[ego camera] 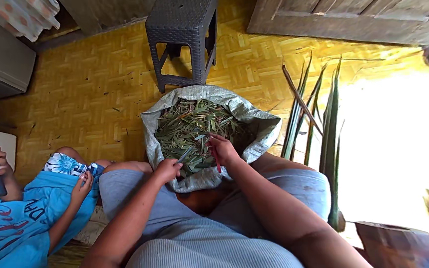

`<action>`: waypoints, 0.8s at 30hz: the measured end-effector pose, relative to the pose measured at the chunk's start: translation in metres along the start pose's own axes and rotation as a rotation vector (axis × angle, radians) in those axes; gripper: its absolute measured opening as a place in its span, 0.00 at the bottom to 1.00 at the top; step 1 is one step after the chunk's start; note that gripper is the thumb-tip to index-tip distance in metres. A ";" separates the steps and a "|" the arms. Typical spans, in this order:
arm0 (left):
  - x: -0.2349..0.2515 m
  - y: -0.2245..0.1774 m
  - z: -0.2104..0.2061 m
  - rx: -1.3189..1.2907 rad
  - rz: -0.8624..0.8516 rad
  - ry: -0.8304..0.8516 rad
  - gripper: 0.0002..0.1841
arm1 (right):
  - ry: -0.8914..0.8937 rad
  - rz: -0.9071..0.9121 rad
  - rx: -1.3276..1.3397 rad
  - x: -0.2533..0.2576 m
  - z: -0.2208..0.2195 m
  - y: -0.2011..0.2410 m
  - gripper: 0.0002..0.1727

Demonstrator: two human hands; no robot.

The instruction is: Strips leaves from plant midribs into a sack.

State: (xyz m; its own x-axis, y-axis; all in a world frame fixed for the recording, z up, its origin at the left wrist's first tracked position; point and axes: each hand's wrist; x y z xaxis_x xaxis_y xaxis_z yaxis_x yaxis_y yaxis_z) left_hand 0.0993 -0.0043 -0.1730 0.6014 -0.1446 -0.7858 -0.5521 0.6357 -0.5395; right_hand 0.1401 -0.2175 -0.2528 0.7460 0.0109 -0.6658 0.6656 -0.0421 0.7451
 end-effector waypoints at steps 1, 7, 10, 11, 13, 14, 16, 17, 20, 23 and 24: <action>0.004 -0.004 -0.002 0.086 -0.003 -0.034 0.19 | 0.042 0.049 -0.137 -0.005 -0.003 0.001 0.22; 0.024 -0.025 -0.019 0.340 -0.015 -0.184 0.20 | 0.310 0.369 -0.801 -0.036 -0.026 0.000 0.25; 0.028 -0.035 -0.025 0.402 0.025 -0.195 0.17 | 0.356 0.436 -0.835 -0.047 -0.032 -0.005 0.25; 0.030 -0.037 -0.027 0.407 0.031 -0.198 0.17 | 0.354 0.418 -0.833 -0.048 -0.032 -0.004 0.25; 0.032 -0.038 -0.032 0.408 0.027 -0.202 0.17 | 0.344 0.370 -0.843 -0.046 -0.030 0.000 0.25; 0.033 -0.039 -0.034 0.413 0.021 -0.204 0.18 | 0.331 0.352 -0.853 -0.044 -0.029 0.001 0.25; 0.033 -0.039 -0.039 0.420 0.008 -0.216 0.17 | 0.302 0.336 -0.877 -0.042 -0.029 0.002 0.25; 0.034 -0.039 -0.040 0.418 -0.001 -0.224 0.17 | 0.287 0.330 -0.892 -0.042 -0.029 0.003 0.25; 0.034 -0.039 -0.042 0.423 0.000 -0.228 0.17 | 0.264 0.313 -0.965 -0.043 -0.031 0.004 0.25; 0.034 -0.040 -0.044 0.432 -0.006 -0.216 0.17 | 0.224 0.314 -1.048 -0.038 -0.030 -0.001 0.25; 0.033 -0.039 -0.044 0.433 -0.009 -0.214 0.17 | 0.207 0.314 -1.078 -0.037 -0.030 -0.002 0.25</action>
Point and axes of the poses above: each hand's wrist, its own x-axis towards the middle knuckle, its own z-axis out of the back of the hand, y = z × x, and after that the axes turned 9 degrees about -x, right-handed
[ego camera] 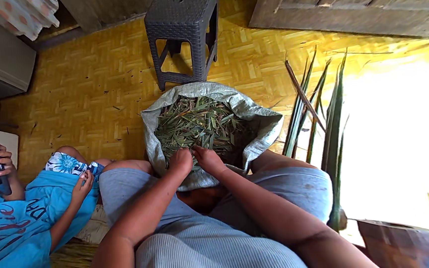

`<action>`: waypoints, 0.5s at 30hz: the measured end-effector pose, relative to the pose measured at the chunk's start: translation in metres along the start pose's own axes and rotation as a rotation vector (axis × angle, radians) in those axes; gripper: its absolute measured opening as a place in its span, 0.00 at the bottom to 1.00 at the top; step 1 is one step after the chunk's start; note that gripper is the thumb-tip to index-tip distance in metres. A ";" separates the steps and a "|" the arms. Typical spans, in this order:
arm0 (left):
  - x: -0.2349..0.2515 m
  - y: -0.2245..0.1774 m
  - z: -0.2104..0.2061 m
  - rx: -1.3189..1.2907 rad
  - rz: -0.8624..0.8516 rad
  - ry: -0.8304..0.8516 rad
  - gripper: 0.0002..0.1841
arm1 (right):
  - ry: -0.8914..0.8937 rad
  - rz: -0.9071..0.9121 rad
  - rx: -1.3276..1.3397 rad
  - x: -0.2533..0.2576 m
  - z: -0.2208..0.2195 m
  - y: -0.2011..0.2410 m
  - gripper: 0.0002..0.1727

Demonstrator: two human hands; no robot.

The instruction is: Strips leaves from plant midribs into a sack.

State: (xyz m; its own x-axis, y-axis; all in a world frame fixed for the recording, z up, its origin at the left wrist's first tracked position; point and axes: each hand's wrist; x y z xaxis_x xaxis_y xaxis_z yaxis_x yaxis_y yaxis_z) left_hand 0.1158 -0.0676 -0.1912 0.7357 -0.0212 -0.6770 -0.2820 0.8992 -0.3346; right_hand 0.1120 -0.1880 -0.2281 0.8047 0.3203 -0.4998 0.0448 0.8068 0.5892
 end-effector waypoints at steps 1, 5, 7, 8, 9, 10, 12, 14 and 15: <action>0.000 0.000 0.000 -0.001 -0.002 0.000 0.17 | -0.008 -0.011 -0.030 0.000 0.000 0.000 0.26; -0.002 0.002 0.001 -0.017 -0.006 -0.011 0.19 | -0.037 -0.039 -0.121 0.004 0.002 -0.003 0.26; -0.005 0.004 0.002 -0.028 -0.025 -0.009 0.20 | -0.056 -0.076 -0.128 0.007 0.005 -0.006 0.26; -0.006 0.006 0.003 -0.034 -0.036 -0.005 0.20 | -0.066 -0.101 -0.120 0.010 0.007 -0.010 0.25; -0.008 0.007 0.004 -0.038 -0.046 -0.001 0.21 | -0.072 -0.132 -0.098 0.012 0.009 -0.014 0.25; -0.010 0.008 0.005 -0.039 -0.056 0.004 0.21 | -0.084 -0.167 -0.071 0.015 0.012 -0.019 0.25; -0.012 0.012 0.007 -0.045 -0.062 0.017 0.20 | -0.119 -0.254 -0.010 0.019 0.018 -0.029 0.25; -0.013 0.016 0.010 -0.066 -0.043 0.031 0.21 | -0.167 -0.342 0.061 0.022 0.023 -0.039 0.25; -0.013 0.017 0.011 -0.086 -0.025 0.040 0.22 | -0.181 -0.376 0.102 0.023 0.025 -0.043 0.26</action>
Point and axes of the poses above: each hand's wrist, its own x-axis towards the middle knuckle, its own z-axis out of the back of the hand, y = z × x, and after that the axes turned 9 degrees about -x, right-handed
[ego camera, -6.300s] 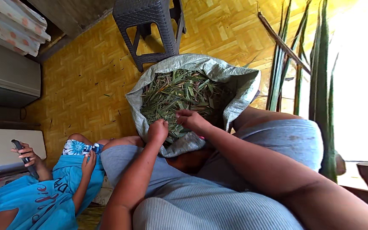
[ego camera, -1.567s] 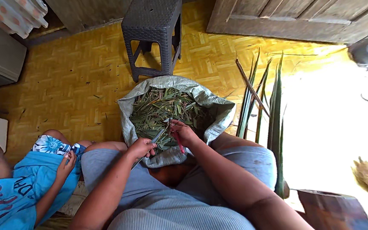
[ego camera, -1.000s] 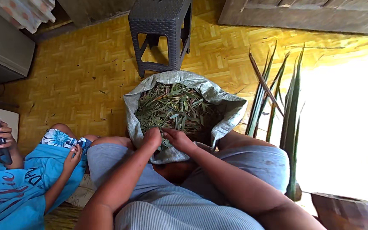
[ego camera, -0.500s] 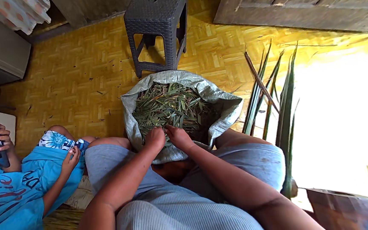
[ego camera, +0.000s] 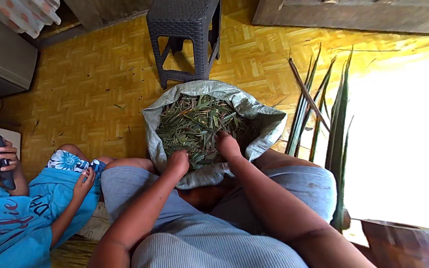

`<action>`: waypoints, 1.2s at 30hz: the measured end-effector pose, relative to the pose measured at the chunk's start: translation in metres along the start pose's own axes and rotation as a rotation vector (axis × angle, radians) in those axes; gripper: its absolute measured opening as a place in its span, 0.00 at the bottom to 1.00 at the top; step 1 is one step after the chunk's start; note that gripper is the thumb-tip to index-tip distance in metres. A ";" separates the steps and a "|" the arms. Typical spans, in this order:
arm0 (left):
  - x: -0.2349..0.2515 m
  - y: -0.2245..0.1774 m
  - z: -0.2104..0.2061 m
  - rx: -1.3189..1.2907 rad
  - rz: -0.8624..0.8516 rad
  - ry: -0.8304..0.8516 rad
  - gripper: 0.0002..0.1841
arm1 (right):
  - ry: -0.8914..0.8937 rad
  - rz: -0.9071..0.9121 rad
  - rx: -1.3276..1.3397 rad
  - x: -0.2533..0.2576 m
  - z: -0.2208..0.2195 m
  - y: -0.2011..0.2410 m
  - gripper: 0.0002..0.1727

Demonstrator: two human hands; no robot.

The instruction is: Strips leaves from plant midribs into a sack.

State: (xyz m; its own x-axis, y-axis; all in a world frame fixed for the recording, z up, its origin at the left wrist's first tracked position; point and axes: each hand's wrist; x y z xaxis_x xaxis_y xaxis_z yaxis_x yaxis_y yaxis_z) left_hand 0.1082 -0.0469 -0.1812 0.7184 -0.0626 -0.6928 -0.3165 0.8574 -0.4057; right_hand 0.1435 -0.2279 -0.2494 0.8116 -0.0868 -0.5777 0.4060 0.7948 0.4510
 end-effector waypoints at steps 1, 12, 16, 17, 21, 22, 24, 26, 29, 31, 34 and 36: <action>0.001 0.001 0.001 -0.017 0.018 0.006 0.22 | -0.007 -0.027 0.042 0.001 0.002 -0.002 0.26; 0.019 0.006 0.009 -0.174 0.047 0.020 0.21 | 0.272 0.159 0.601 -0.019 -0.023 0.015 0.23; 0.018 0.000 0.009 -0.238 0.056 0.057 0.20 | 0.373 0.164 0.648 -0.030 -0.027 0.018 0.25; 0.018 0.000 0.008 -0.257 0.054 0.068 0.20 | 0.379 0.147 0.689 -0.030 -0.026 0.017 0.24; 0.015 0.000 0.010 -0.352 0.065 0.112 0.20 | 0.423 0.057 0.888 -0.027 -0.026 0.017 0.22; 0.014 0.002 0.010 -0.381 0.061 0.115 0.20 | 0.416 0.048 0.920 -0.026 -0.028 0.016 0.22; 0.011 0.007 0.010 -0.428 0.040 0.132 0.18 | 0.383 0.035 0.958 -0.025 -0.026 0.016 0.22; 0.006 0.012 0.010 -0.477 0.023 0.159 0.17 | 0.340 0.021 0.984 -0.023 -0.022 0.016 0.22; -0.003 0.018 0.013 -0.577 0.028 0.205 0.16 | 0.306 0.026 1.014 -0.020 -0.021 0.015 0.21; -0.006 0.022 0.014 -0.651 0.043 0.224 0.15 | 0.323 0.030 1.032 -0.018 -0.022 0.013 0.21; -0.010 0.026 0.016 -0.708 0.046 0.238 0.14 | 0.330 0.024 1.041 -0.017 -0.021 0.013 0.20; -0.014 0.029 0.016 -0.723 0.044 0.247 0.14 | 0.307 0.026 1.041 -0.015 -0.020 0.012 0.19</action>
State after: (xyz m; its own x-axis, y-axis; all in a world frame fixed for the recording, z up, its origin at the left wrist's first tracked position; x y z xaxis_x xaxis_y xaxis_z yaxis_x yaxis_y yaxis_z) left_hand 0.0990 -0.0126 -0.1733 0.5630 -0.2213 -0.7963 -0.7294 0.3200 -0.6047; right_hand 0.1275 -0.2052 -0.2488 0.7442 0.1920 -0.6398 0.6647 -0.1174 0.7379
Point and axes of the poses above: each hand's wrist, its own x-axis towards the middle knuckle, its own z-axis out of the back of the hand, y = z × x, and after that the axes turned 9 degrees about -x, right-handed
